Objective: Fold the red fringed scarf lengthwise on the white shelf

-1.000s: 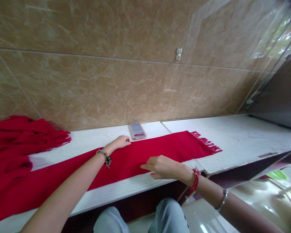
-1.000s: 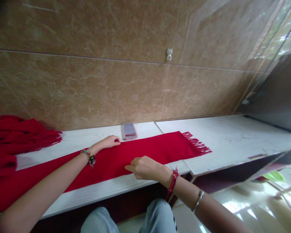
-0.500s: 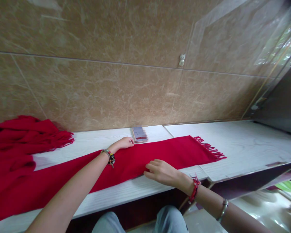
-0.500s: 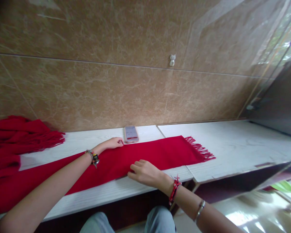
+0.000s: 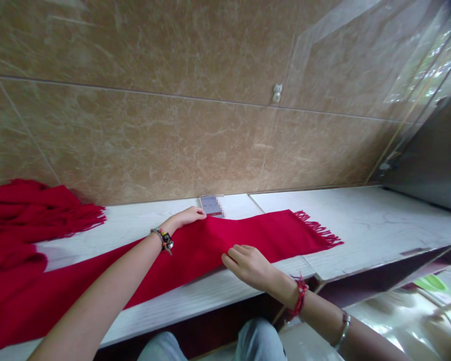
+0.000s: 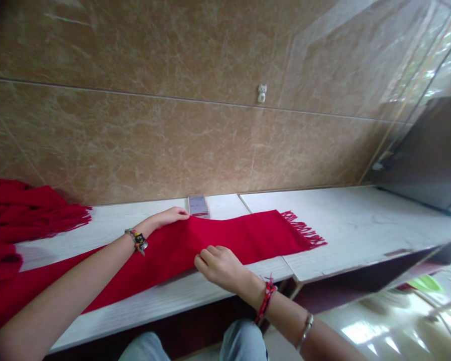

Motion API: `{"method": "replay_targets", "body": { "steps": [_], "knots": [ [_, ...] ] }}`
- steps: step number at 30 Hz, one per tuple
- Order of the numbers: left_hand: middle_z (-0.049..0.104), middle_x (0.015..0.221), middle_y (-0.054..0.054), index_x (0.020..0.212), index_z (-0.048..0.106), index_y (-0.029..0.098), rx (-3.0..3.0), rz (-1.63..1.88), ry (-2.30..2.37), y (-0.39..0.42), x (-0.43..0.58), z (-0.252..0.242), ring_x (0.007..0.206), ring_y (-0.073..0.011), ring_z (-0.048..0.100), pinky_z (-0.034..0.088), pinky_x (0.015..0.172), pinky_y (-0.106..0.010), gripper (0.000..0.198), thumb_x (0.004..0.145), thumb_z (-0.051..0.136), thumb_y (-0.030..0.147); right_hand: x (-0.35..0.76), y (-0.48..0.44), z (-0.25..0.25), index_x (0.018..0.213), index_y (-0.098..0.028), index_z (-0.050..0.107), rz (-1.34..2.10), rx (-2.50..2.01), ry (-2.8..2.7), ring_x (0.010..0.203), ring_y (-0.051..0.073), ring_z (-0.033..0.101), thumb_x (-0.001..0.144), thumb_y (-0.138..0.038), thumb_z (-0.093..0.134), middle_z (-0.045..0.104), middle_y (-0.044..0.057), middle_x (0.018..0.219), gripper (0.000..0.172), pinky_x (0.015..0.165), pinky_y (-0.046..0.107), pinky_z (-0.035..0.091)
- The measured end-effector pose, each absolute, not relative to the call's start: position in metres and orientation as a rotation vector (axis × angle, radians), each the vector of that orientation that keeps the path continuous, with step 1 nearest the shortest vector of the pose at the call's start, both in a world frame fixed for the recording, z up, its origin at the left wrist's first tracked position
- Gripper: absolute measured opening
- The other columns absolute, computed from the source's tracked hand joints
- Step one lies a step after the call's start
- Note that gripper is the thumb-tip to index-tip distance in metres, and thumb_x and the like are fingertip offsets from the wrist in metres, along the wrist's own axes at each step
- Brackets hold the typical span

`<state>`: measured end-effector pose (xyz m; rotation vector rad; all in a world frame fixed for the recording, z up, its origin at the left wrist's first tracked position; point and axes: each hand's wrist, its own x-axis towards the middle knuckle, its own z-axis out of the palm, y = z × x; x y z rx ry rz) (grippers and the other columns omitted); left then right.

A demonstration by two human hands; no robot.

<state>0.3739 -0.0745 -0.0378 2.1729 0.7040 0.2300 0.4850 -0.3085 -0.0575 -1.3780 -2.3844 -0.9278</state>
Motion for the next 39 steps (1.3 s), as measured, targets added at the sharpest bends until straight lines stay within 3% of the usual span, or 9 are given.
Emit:
{"method": "replay_targets", "body": {
  "steps": [7,15,23,30,39],
  "knots": [
    [0.063,0.079,-0.003,0.081,0.059,0.014,1.913,0.336,0.530,-0.082,0.409,-0.008,0.072,-0.0159,0.056,0.042,0.065,-0.026,0.033,0.062,0.059,0.040,0.513,-0.330,-0.021,0.077,-0.016,0.053,-1.111,-1.458,-2.259,0.057,0.013,0.039,0.088,-0.010,0.038,0.049,0.001,0.063,0.020,0.050,0.028,0.027],
    [0.064,0.082,-0.004,0.082,0.061,0.014,1.800,0.347,0.373,-0.102,0.496,0.023,0.074,-0.0153,0.058,0.044,0.068,-0.026,0.021,0.068,0.061,0.029,0.573,-0.364,0.021,0.066,-0.016,0.051,-1.367,-1.581,-2.149,0.054,0.011,0.036,0.089,-0.009,0.034,0.045,0.000,0.058,0.030,0.049,0.028,0.024],
    [0.065,0.075,-0.004,0.083,0.064,0.013,1.898,0.299,0.331,-0.142,0.595,0.030,0.064,-0.0123,0.057,0.044,0.058,-0.022,0.014,0.073,0.056,0.020,0.649,-0.401,0.025,0.065,-0.017,0.052,-1.447,-1.782,-2.107,0.053,0.011,0.035,0.088,-0.008,0.034,0.046,0.000,0.058,0.030,0.051,0.026,0.026],
    [0.066,0.073,-0.003,0.088,0.065,0.012,2.084,0.225,0.366,-0.158,0.660,-0.006,0.062,-0.0120,0.058,0.043,0.057,-0.020,0.020,0.076,0.050,0.017,0.705,-0.422,-0.022,0.073,-0.017,0.052,-1.139,-2.048,-2.091,0.057,0.011,0.044,0.086,-0.009,0.035,0.053,0.003,0.069,0.023,0.051,0.024,0.033],
    [0.067,0.083,-0.007,0.082,0.067,0.011,2.414,0.263,0.405,-0.163,0.689,-0.050,0.079,-0.0175,0.059,0.042,0.071,-0.023,0.018,0.069,0.054,0.013,0.725,-0.419,-0.075,0.079,-0.016,0.052,-0.657,-2.061,-2.021,0.064,0.011,0.055,0.083,-0.006,0.033,0.059,0.005,0.078,0.022,0.055,0.021,0.044]
  ]
}}
